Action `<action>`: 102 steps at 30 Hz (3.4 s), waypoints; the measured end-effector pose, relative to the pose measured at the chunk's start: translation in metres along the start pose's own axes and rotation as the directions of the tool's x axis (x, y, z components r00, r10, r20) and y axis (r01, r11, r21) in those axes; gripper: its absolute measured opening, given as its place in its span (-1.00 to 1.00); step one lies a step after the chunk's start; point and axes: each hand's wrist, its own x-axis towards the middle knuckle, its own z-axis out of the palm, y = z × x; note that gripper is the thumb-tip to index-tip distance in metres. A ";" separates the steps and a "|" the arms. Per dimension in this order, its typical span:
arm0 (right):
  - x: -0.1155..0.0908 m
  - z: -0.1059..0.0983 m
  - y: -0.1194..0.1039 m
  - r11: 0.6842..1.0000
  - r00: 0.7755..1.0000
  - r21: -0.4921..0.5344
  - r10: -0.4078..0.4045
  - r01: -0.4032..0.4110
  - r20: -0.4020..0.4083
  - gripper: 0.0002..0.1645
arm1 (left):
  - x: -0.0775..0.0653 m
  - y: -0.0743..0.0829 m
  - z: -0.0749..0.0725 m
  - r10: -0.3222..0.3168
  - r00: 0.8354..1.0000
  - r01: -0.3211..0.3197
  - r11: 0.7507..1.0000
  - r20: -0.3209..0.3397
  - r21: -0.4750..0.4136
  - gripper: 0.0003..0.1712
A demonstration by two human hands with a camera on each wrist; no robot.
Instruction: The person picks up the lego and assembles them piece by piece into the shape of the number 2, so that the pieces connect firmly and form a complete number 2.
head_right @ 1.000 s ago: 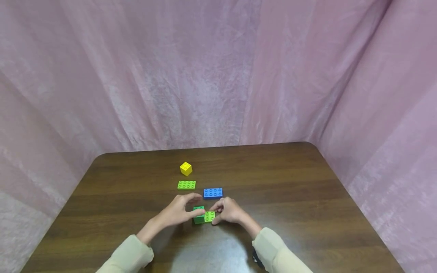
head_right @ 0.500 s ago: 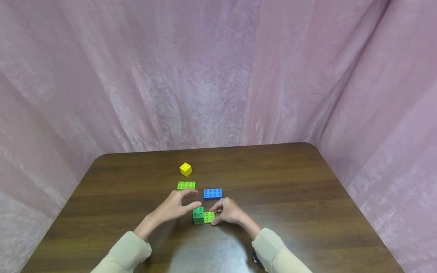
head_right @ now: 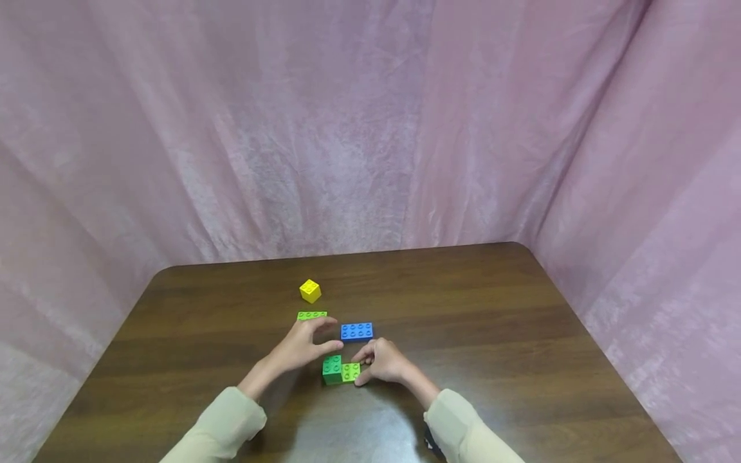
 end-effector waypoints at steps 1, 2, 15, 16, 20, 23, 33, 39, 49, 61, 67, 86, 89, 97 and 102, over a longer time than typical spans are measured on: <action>0.000 0.000 0.000 1.000 1.000 0.001 -0.002 0.002 0.003 -0.57 | 0.001 0.000 0.001 -0.008 1.000 0.008 1.000 0.000 -0.008 -0.35; 0.000 0.000 -0.001 1.000 1.000 0.000 -0.003 0.003 0.005 -0.57 | 0.003 -0.001 0.002 -0.015 1.000 0.015 1.000 0.001 -0.013 -0.33; -0.002 0.002 -0.002 1.000 1.000 0.025 0.008 -0.008 0.004 -0.57 | 0.018 -0.013 0.010 -0.102 0.994 0.102 0.995 0.045 0.010 -0.30; -0.002 0.002 -0.002 1.000 1.000 0.025 0.007 -0.007 0.004 -0.57 | 0.018 -0.014 0.010 -0.106 0.993 0.106 0.994 0.048 0.013 -0.30; -0.002 0.002 -0.001 1.000 1.000 0.021 0.006 -0.006 0.002 -0.57 | 0.021 -0.017 0.011 -0.093 0.994 0.092 0.995 0.054 0.025 -0.31; -0.001 0.001 0.000 1.000 1.000 0.016 0.007 -0.007 0.001 -0.57 | 0.024 -0.018 0.012 -0.087 0.994 0.086 0.996 0.060 0.027 -0.33; -0.001 0.000 0.001 1.000 1.000 0.017 0.018 -0.018 -0.003 -0.57 | 0.031 -0.020 0.013 -0.030 0.997 0.028 0.999 0.072 0.029 -0.40; -0.002 0.000 -0.001 1.000 1.000 0.016 0.023 -0.023 -0.004 -0.58 | 0.033 -0.017 0.013 -0.032 0.997 0.028 0.998 0.076 0.048 -0.45; -0.003 0.000 -0.001 1.000 1.000 0.017 0.005 -0.005 -0.007 -0.58 | 0.035 -0.017 0.015 -0.048 0.996 0.041 0.996 0.081 0.084 -0.43; 0.000 0.000 0.000 1.000 1.000 0.007 -0.014 0.014 -0.007 -0.58 | 0.040 -0.017 0.018 -0.071 0.995 0.060 0.990 0.076 0.129 -0.49; 0.000 0.001 -0.001 1.000 1.000 0.007 0.000 0.000 -0.019 -0.57 | 0.038 -0.017 0.018 -0.065 0.995 0.055 0.989 0.070 0.135 -0.56; -0.001 0.002 0.000 1.000 1.000 -0.001 -0.001 0.001 -0.030 -0.57 | 0.025 -0.013 0.007 -0.065 0.997 0.062 0.996 0.039 0.059 -0.62; -0.002 0.003 -0.001 1.000 1.000 0.004 0.000 0.000 -0.031 -0.57 | 0.022 -0.015 0.004 -0.070 0.997 0.070 0.998 0.010 0.008 -0.64; -0.004 0.005 0.001 1.000 1.000 -0.008 -0.014 0.014 -0.023 -0.58 | 0.011 -0.014 -0.006 -0.096 0.995 0.091 0.989 -0.040 -0.114 -0.66; -0.004 0.004 0.001 1.000 1.000 -0.005 -0.021 0.021 -0.022 -0.59 | 0.010 -0.008 -0.009 -0.097 0.993 0.087 0.986 -0.064 -0.142 -0.65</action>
